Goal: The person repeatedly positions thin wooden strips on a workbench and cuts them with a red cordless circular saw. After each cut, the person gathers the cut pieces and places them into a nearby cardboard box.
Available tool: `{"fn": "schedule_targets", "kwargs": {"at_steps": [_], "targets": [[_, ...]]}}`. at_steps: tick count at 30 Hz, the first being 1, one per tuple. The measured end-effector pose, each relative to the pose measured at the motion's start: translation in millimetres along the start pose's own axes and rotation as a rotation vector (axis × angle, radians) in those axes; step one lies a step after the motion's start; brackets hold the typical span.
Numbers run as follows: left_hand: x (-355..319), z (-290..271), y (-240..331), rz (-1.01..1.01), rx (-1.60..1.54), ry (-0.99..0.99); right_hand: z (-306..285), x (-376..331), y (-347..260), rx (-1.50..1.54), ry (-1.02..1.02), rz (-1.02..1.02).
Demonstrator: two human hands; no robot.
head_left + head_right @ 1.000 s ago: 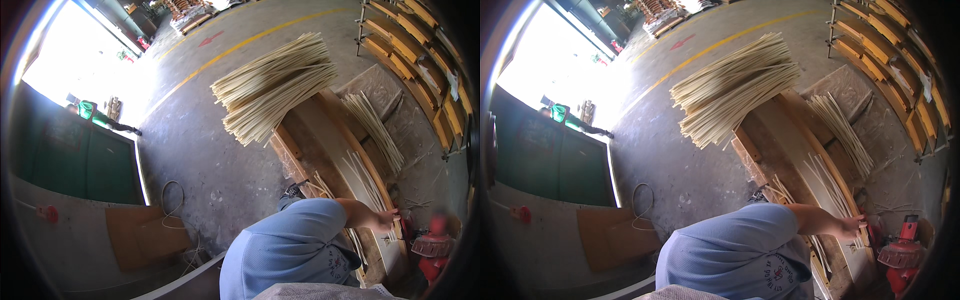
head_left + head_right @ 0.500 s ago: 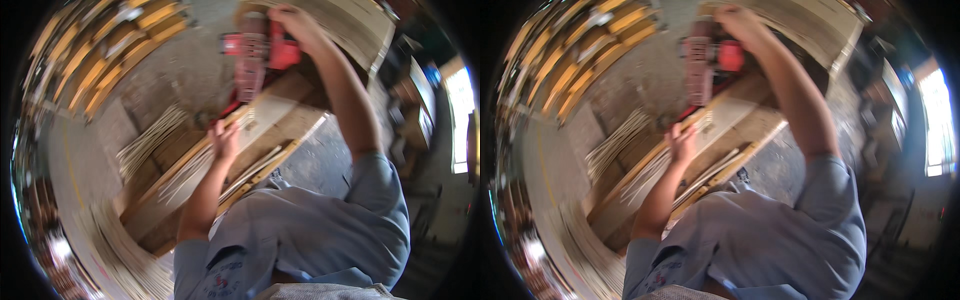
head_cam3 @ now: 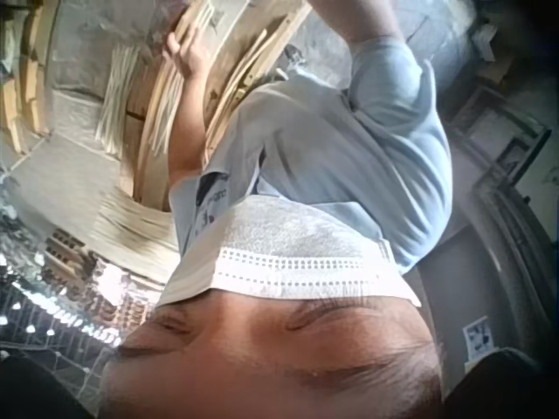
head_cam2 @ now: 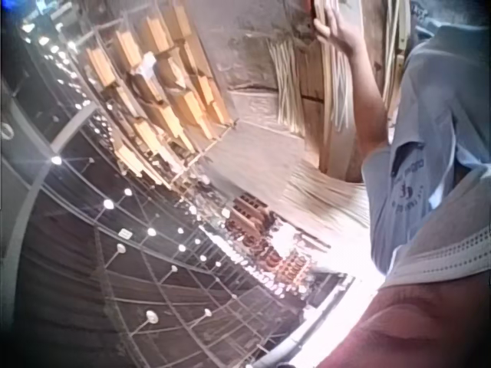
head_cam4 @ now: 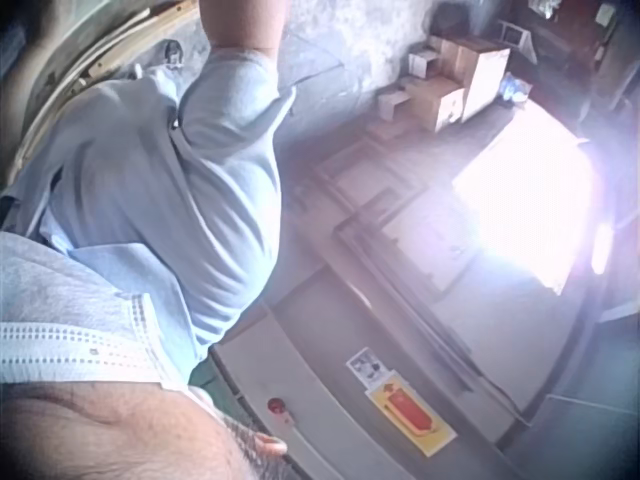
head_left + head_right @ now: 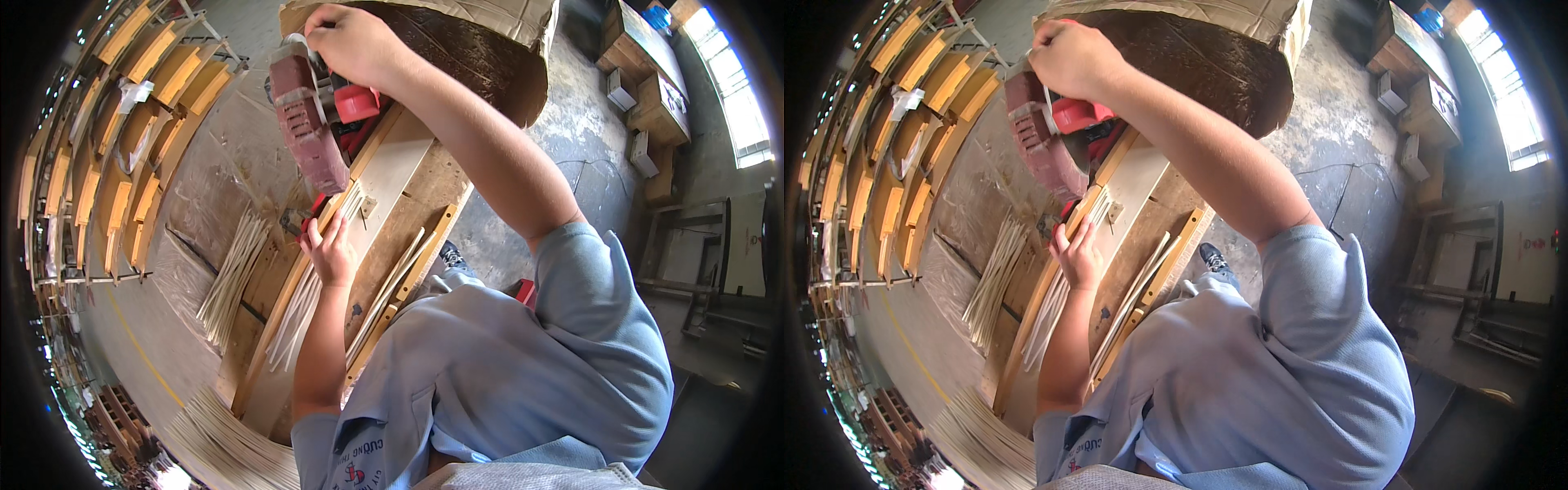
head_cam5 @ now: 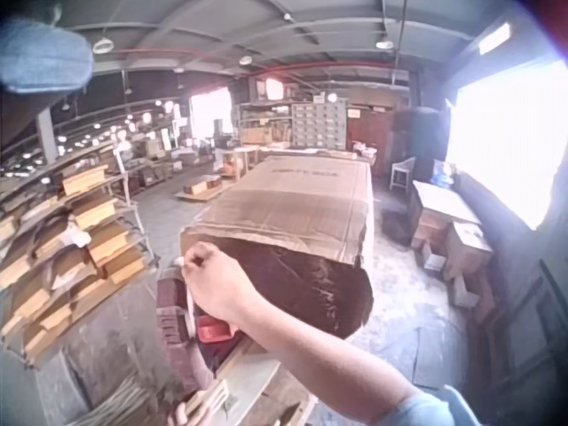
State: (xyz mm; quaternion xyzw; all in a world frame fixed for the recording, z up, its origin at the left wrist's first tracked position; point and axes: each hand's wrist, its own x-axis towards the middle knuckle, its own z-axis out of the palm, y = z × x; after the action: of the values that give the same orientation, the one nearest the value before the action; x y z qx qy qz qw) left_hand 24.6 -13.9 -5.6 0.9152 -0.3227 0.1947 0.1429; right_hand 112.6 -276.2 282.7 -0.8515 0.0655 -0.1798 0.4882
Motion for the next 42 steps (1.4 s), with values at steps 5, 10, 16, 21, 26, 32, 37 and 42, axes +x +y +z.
{"fn": "schedule_targets", "kwargs": {"at_steps": [5,10,16,21,26,32,37,42], "targets": [[1.3,1.3,3.5,-0.002,0.005,0.009,5.7,-41.4,9.1,-0.094,0.108,-0.147],[2.3,-0.1,4.6,0.007,0.013,0.006,13.4,-74.7,20.0,-0.036,0.106,-0.210],[6.4,-6.3,11.9,-0.018,0.000,-0.004,17.2,-104.7,24.7,-0.016,0.085,-0.190],[6.6,-5.1,10.1,0.002,-0.021,0.017,19.4,-120.9,27.8,-0.029,0.113,-0.236],[7.4,1.3,7.4,0.011,0.006,0.063,24.9,-127.3,34.3,0.003,0.138,-0.266],[3.6,4.6,3.2,0.000,0.019,-0.018,26.5,-138.6,40.7,-0.010,0.123,-0.248],[4.0,6.3,3.4,0.008,0.062,0.004,28.4,-148.4,44.0,0.001,0.127,-0.258],[1.2,9.2,0.3,-0.008,0.084,0.020,29.4,-152.2,47.0,0.020,0.110,-0.268]]}}
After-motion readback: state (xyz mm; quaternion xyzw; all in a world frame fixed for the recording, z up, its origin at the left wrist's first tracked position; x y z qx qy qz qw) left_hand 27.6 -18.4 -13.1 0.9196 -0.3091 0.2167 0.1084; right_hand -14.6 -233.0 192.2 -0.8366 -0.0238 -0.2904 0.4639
